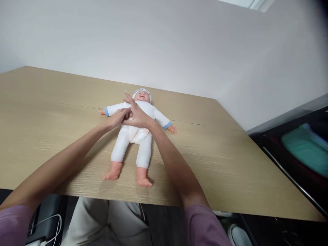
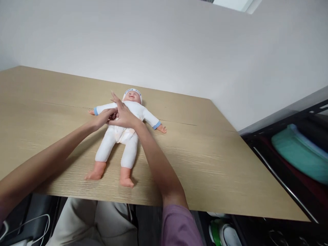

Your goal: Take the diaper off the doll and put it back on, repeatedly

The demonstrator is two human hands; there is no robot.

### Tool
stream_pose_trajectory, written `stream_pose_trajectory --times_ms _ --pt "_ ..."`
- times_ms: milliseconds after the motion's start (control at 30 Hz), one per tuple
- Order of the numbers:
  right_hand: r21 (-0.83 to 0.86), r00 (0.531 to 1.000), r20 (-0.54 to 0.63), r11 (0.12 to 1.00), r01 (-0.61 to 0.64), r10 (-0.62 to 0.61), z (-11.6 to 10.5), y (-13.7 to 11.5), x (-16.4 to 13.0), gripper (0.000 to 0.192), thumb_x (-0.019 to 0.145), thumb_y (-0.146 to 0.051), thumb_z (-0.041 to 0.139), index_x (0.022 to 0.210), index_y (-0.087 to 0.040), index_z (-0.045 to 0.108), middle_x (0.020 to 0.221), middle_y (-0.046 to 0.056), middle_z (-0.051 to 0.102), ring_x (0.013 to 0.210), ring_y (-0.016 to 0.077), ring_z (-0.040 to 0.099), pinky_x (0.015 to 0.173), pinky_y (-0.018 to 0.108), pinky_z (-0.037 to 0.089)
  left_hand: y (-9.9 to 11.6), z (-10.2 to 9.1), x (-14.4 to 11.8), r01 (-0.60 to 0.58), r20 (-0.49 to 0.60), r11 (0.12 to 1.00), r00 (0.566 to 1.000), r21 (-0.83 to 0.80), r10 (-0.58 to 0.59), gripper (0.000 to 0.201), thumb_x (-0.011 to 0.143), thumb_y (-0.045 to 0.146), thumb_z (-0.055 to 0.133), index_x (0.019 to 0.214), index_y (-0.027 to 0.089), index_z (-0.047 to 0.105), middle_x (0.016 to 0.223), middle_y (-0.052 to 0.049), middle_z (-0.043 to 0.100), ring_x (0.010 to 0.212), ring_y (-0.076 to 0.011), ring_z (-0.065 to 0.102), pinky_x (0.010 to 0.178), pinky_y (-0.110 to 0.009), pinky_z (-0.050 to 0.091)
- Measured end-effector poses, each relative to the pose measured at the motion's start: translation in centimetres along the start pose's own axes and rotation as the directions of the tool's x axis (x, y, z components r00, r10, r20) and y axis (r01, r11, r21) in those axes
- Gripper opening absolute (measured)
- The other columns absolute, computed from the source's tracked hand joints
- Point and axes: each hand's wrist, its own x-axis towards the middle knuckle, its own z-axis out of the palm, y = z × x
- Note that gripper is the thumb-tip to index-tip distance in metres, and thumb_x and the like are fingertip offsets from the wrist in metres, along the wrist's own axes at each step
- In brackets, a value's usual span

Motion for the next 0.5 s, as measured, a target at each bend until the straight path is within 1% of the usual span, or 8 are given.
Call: stream_pose_trajectory --times_ms 67,100,200,267,333,367,400,500 --pt "0.044 1.000 0.002 0.999 0.001 -0.001 0.0 0.1 -0.1 0.127 0.082 -0.031 0.088 0.187 -0.031 0.017 0.185 0.019 0.041 0.174 0.0352 0.040 0.135 0.056 0.045 0.0 -0.3 0.1 -0.009 0.056 1.000 0.998 -0.019 0.010 0.045 0.099 0.060 0.067 0.076 0.021 0.060 0.073 -0.002 0.052 0.069 -0.0180 0.045 0.065 -0.033 0.036" --pt "0.068 1.000 0.006 0.998 0.004 -0.004 -0.1 0.3 0.0 0.126 0.082 -0.032 0.087 0.187 -0.031 0.016 0.186 0.018 0.040 0.174 0.0349 0.039 0.135 0.056 0.045 -0.2 -0.5 0.1 -0.011 0.082 0.999 0.997 -0.033 0.014 0.044 0.096 0.060 0.071 0.078 0.021 0.060 0.075 -0.001 0.052 0.070 -0.0174 0.045 0.065 -0.032 0.036" --pt "0.148 1.000 0.019 0.989 0.011 -0.014 -0.6 0.7 0.4 0.119 0.085 -0.036 0.081 0.185 -0.032 0.017 0.191 0.014 0.031 0.177 0.0321 0.032 0.140 0.056 0.037 -0.7 -0.6 0.3 -0.006 0.080 0.997 0.997 -0.083 0.012 0.050 0.081 0.054 0.090 0.083 0.023 0.051 0.077 0.003 0.047 0.068 -0.0137 0.040 0.064 -0.029 0.030" --pt "0.235 0.999 -0.034 0.972 0.008 0.000 -1.5 0.7 0.7 0.111 0.091 -0.048 0.075 0.184 -0.031 0.018 0.190 0.012 0.033 0.179 0.0309 0.028 0.144 0.058 0.029 -1.2 -0.5 0.4 0.007 0.036 0.996 0.999 -0.093 -0.003 0.057 0.077 0.050 0.095 0.084 0.025 0.044 0.077 0.006 0.042 0.066 -0.0121 0.035 0.063 -0.029 0.027" --pt "0.330 0.989 -0.146 0.943 0.034 0.015 -2.6 0.0 0.8 0.104 0.095 -0.061 0.066 0.183 -0.029 0.020 0.185 0.014 0.042 0.179 0.0309 0.028 0.146 0.060 0.025 -1.4 -0.2 0.3 0.005 -0.011 0.998 1.000 -0.069 -0.006 0.059 0.081 0.049 0.094 0.085 0.025 0.041 0.078 0.007 0.040 0.067 -0.0118 0.033 0.063 -0.029 0.027" --pt "0.358 0.978 -0.205 0.933 0.046 0.030 -3.1 -0.7 0.7 0.099 0.097 -0.064 0.062 0.181 -0.030 0.023 0.182 0.014 0.047 0.177 0.0312 0.032 0.145 0.061 0.026 -1.5 -0.1 0.2 -0.008 -0.037 0.999 0.999 -0.047 0.007 0.058 0.083 0.048 0.094 0.085 0.025 0.041 0.079 0.006 0.041 0.068 -0.0121 0.035 0.064 -0.029 0.028" --pt "0.365 0.966 -0.255 0.930 0.048 0.051 -3.6 -1.7 0.3 0.091 0.100 -0.065 0.058 0.179 -0.030 0.027 0.178 0.013 0.052 0.173 0.0315 0.039 0.144 0.061 0.031 -1.4 0.1 0.0 -0.034 -0.073 0.999 0.997 -0.020 0.032 0.056 0.086 0.047 0.092 0.086 0.025 0.042 0.080 0.006 0.042 0.069 -0.0126 0.037 0.065 -0.029 0.030" --pt "0.301 0.932 -0.340 0.953 -0.018 0.125 -4.0 -5.6 -1.9 0.060 0.109 -0.056 0.048 0.163 -0.030 0.047 0.160 0.012 0.067 0.150 0.0313 0.065 0.129 0.056 0.053 -0.6 0.5 -1.4 -0.157 -0.212 0.985 0.963 0.066 0.168 0.045 0.096 0.048 0.085 0.091 0.024 0.047 0.086 0.003 0.051 0.074 -0.0142 0.045 0.070 -0.030 0.036"
